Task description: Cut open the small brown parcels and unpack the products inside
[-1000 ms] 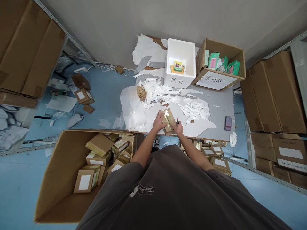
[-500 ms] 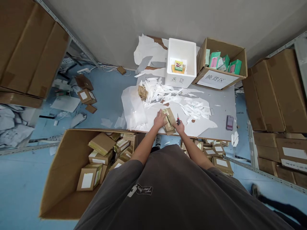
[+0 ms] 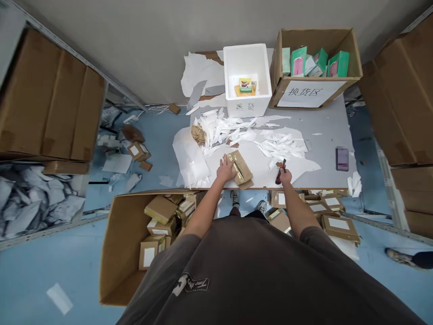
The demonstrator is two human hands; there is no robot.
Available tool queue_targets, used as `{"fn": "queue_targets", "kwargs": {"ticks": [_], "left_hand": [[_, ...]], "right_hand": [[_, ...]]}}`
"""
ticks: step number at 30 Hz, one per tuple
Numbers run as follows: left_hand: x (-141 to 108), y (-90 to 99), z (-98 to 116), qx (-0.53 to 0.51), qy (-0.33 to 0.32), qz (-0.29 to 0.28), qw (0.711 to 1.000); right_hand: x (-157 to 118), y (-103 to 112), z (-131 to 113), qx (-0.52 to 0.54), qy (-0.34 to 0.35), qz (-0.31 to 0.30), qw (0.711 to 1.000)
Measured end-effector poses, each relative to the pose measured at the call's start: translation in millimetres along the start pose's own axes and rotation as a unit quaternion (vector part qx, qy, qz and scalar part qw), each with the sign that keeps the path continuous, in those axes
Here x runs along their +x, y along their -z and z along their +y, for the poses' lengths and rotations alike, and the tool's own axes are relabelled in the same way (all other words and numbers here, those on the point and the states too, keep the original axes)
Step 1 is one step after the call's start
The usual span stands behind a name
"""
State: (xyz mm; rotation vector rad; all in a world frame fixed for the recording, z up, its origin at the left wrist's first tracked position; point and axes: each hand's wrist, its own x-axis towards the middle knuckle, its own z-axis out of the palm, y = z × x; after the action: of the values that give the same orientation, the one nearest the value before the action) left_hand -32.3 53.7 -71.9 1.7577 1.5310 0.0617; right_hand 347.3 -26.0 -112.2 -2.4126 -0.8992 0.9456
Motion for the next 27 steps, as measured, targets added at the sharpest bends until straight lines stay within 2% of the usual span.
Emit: {"fn": "queue_targets", "kwargs": {"ticks": [4, 7, 9, 11, 13, 15, 17, 19, 21, 23, 25, 27], "left_hand": [[0, 4.2, -4, -0.003, 0.005, -0.003, 1.000], [-2, 6.3, -2, -0.031, -0.017, 0.000, 0.999], [-9, 4.2, -2, -0.071, -0.043, 0.014, 0.996], [-19, -2.4, -4, -0.122, -0.048, 0.050, 0.990], [-30, -13.9, -7, -0.186, -0.025, 0.104, 0.977], [-41, -28.5, -9, -0.269, 0.015, 0.130, 0.954], [-52, -43.0, -8, -0.358, 0.051, 0.096, 0.927], [-59, -54.0, -4, -0.424, 0.053, 0.041, 0.903], [-63, -59.4, 5, -0.451, 0.015, 0.015, 0.892], [-65, -59.2, 19, -0.439, -0.033, 0.019, 0.898], [-66, -56.3, 39, -0.396, -0.084, 0.026, 0.914], [-68, -55.0, 67, -0.326, -0.148, 0.025, 0.933]], "right_hand": [[9, 6, -1, 0.009, -0.065, 0.040, 0.997], [-1, 14, -7, 0.006, -0.054, 0.068, 0.996], [-17, 12, -17, 0.022, -0.025, 0.070, 0.997], [-40, 0, -33, 0.055, 0.028, 0.022, 0.998], [-65, -19, -51, 0.068, 0.067, -0.038, 0.995], [-88, -40, -68, 0.093, 0.147, -0.137, 0.975], [-106, -55, -80, 0.095, 0.231, -0.222, 0.942], [-117, -61, -87, 0.069, 0.289, -0.260, 0.919], [-123, -59, -87, 0.029, 0.312, -0.255, 0.915], [-127, -49, -83, 0.002, 0.313, -0.222, 0.923], [-130, -32, -73, 0.003, 0.313, -0.166, 0.935], [-133, -6, -59, 0.026, 0.318, -0.097, 0.943]]}}
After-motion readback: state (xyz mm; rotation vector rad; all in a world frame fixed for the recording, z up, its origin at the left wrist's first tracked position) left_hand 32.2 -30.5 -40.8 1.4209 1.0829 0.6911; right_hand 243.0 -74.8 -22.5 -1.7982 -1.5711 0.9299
